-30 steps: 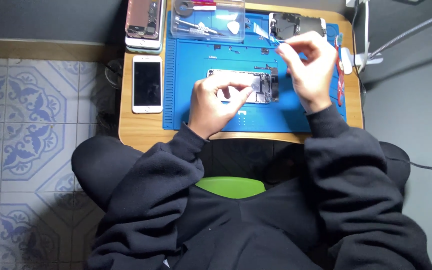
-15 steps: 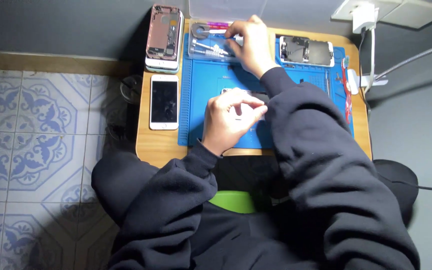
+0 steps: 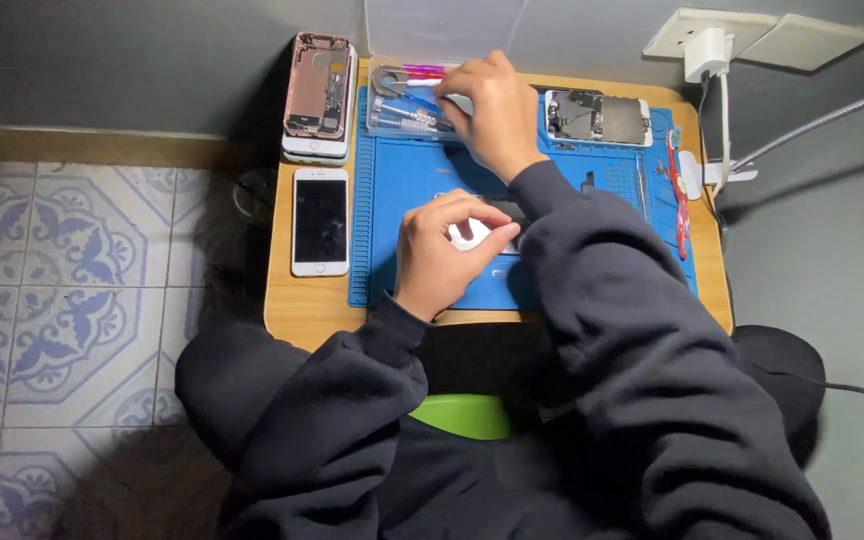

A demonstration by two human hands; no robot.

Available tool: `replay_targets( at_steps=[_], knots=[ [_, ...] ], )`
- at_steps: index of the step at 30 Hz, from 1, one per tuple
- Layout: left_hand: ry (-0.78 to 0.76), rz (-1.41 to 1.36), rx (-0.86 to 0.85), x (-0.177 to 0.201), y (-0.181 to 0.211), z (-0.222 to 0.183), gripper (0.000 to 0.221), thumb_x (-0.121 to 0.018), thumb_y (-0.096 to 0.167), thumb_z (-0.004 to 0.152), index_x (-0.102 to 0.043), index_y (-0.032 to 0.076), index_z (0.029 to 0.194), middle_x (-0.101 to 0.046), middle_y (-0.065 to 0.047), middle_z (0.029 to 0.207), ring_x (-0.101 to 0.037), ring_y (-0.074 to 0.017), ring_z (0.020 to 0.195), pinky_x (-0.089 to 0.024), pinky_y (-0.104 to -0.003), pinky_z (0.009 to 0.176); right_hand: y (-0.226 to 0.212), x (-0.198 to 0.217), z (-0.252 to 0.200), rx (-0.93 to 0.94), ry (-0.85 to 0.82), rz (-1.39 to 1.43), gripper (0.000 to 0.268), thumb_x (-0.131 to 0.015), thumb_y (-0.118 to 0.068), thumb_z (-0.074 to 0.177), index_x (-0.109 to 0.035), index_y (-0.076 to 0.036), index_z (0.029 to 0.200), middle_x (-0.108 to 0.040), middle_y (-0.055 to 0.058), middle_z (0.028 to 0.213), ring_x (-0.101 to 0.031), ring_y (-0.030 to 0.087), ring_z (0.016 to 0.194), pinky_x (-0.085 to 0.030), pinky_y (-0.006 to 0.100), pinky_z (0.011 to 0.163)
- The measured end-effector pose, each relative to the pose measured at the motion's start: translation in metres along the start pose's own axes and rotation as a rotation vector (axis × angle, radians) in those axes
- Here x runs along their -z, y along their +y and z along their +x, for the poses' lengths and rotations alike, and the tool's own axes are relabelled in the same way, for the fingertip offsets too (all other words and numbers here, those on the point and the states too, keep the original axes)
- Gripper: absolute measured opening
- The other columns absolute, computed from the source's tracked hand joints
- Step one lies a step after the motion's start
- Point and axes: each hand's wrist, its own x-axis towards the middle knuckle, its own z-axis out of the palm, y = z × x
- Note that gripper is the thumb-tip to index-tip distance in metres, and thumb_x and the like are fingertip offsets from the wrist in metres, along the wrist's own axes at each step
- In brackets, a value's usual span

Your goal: The person is disassembling a smartphone, carefully removing internal components like the battery and logic board using precision tools.

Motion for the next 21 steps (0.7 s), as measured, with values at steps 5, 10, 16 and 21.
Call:
replay_targets(
  at_steps=[5, 10, 16, 21],
  knots=[
    [-0.026, 0.007, 0.008, -0.002, 0.002, 0.000, 0.013, -0.088, 0.012, 0.086, -0.076, 0.017, 0.083, -0.076, 0.004, 0.083, -0.058, -0.0121, 0.067, -0.047, -0.028, 0.067, 0.002, 0.066, -0.046, -0.043, 0.079, -0.011, 0.003, -0.079, -0.020, 0.101, -0.080, -0.019, 0.098, -0.075, -0.004, 0.090, -0.060, 0.021, 0.088, -0.041, 0.036, 0.054],
    [-0.051, 0.019, 0.022, -0.004, 0.001, -0.003, 0.013, -0.087, 0.014, 0.088, -0.076, 0.017, 0.082, -0.075, 0.004, 0.082, -0.057, -0.0117, 0.067, -0.046, -0.029, 0.063, 0.047, 0.125, -0.111, -0.028, 0.028, -0.130, 0.008, -0.082, -0.019, 0.103, -0.082, -0.017, 0.096, -0.077, -0.003, 0.090, -0.064, 0.020, 0.087, -0.044, 0.034, 0.060],
    [-0.066, 0.047, 0.009, -0.003, -0.003, -0.003, 0.011, -0.086, 0.011, 0.089, -0.077, 0.015, 0.085, -0.076, 0.001, 0.084, -0.060, -0.0117, 0.070, -0.048, -0.028, 0.061, 0.126, 0.174, -0.169, 0.005, -0.200, -0.362, 0.008, -0.083, -0.022, 0.107, -0.085, -0.023, 0.099, -0.077, -0.008, 0.087, -0.066, 0.014, 0.087, -0.041, 0.029, 0.052],
    [-0.060, 0.009, 0.033, -0.007, -0.008, -0.002, 0.011, -0.087, 0.008, 0.083, -0.080, 0.017, 0.086, -0.075, 0.001, 0.077, -0.065, -0.0162, 0.063, -0.046, -0.025, 0.056, 0.117, 0.174, -0.177, -0.355, -0.259, -0.220, 0.005, -0.083, -0.024, 0.101, -0.080, -0.020, 0.101, -0.073, -0.005, 0.078, -0.073, 0.022, 0.081, -0.058, 0.041, 0.072]
  ],
)
